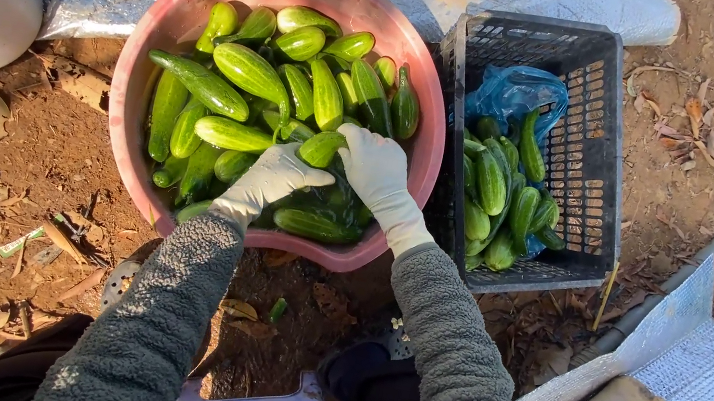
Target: A person wearing gloves is washing a large quantity of cucumbers in a pink plastic basin filled with water, agitating them with both hands.
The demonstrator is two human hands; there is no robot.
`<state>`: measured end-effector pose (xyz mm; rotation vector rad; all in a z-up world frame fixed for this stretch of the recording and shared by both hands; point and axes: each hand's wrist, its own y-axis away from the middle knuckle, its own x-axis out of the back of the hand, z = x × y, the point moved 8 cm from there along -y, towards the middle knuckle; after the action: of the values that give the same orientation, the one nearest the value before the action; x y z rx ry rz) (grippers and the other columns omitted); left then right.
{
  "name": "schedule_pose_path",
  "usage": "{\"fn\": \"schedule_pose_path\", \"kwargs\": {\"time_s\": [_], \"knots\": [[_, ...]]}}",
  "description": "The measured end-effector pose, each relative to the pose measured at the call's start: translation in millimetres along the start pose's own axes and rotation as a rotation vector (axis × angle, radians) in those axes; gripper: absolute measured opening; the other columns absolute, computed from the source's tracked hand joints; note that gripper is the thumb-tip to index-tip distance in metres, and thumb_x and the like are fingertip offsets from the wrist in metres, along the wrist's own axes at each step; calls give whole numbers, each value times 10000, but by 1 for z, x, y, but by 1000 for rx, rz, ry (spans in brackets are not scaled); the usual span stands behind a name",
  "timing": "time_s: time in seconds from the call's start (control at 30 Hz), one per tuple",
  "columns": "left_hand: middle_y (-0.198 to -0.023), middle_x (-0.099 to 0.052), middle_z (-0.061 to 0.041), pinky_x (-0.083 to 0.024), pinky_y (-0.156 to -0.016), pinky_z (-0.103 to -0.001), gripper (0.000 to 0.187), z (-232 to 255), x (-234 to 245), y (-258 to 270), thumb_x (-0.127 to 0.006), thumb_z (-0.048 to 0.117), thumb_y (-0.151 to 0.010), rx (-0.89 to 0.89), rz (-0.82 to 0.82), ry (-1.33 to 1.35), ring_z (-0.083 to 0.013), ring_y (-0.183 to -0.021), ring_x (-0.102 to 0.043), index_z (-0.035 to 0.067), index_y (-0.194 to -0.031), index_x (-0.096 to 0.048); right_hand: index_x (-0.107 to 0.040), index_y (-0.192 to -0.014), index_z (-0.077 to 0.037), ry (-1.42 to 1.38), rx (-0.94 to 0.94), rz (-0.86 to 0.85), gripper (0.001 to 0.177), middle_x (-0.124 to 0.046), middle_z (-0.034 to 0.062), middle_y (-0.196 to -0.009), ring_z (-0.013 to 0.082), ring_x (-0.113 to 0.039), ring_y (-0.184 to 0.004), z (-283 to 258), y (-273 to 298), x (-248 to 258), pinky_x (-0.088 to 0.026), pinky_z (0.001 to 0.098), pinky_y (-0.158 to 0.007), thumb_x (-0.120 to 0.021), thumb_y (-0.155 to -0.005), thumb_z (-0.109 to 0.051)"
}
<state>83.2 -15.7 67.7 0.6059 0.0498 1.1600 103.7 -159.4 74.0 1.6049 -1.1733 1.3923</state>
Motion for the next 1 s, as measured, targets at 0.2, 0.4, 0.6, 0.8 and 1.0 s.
{"fn": "schedule_pose_path", "kwargs": {"time_s": [0.2,0.4,0.6,0.8,1.0], "knots": [[-1085,-684,-120,-612,-791,-497,430,17,4,-26,-718,238,-873,-663,429,-682,-373,-953,-714,177,-1296,-664,-612,-980,-150,-195,-198,-224,181,-701,96,-903,392,-707,-925,0,-6,13,-555,488,-745,-659,-878,-291],[-1016,-580,-49,-613,-666,-352,609,65,2,54,-742,92,-858,-1193,731,-1026,-245,-842,-660,194,-1440,-596,-705,-993,17,-879,-295,-329,259,-731,192,-990,363,-678,-1053,-22,16,55,-494,422,-868,-684,-797,-152],[-1115,-751,40,-577,-943,-375,610,10,4,-7,-791,560,-700,-94,199,-394,-213,-1097,-715,336,-1258,-688,-586,-1359,-171,-189,-44,-116,543,-669,150,-1235,417,-635,-1173,3,-4,26,-524,513,-957,-617,-827,-67],[-746,-711,-191,-356,-321,-241,707,9,-4,20,-785,336,-836,221,-208,207,-156,-375,-535,-113,-1341,-576,-522,-1460,-182,176,-3,-248,672,-658,132,-1275,371,-676,-1116,-9,-9,-17,-563,465,-840,-699,-821,-69],[-1223,-694,-34,-581,-1003,-424,743,-95,-26,-82,-725,577,-759,-14,89,-576,-245,-1177,-685,340,-1430,-511,-606,-1264,-104,38,-168,-229,374,-707,138,-1090,350,-733,-949,25,-1,-87,-604,457,-768,-610,-890,-106]]}}
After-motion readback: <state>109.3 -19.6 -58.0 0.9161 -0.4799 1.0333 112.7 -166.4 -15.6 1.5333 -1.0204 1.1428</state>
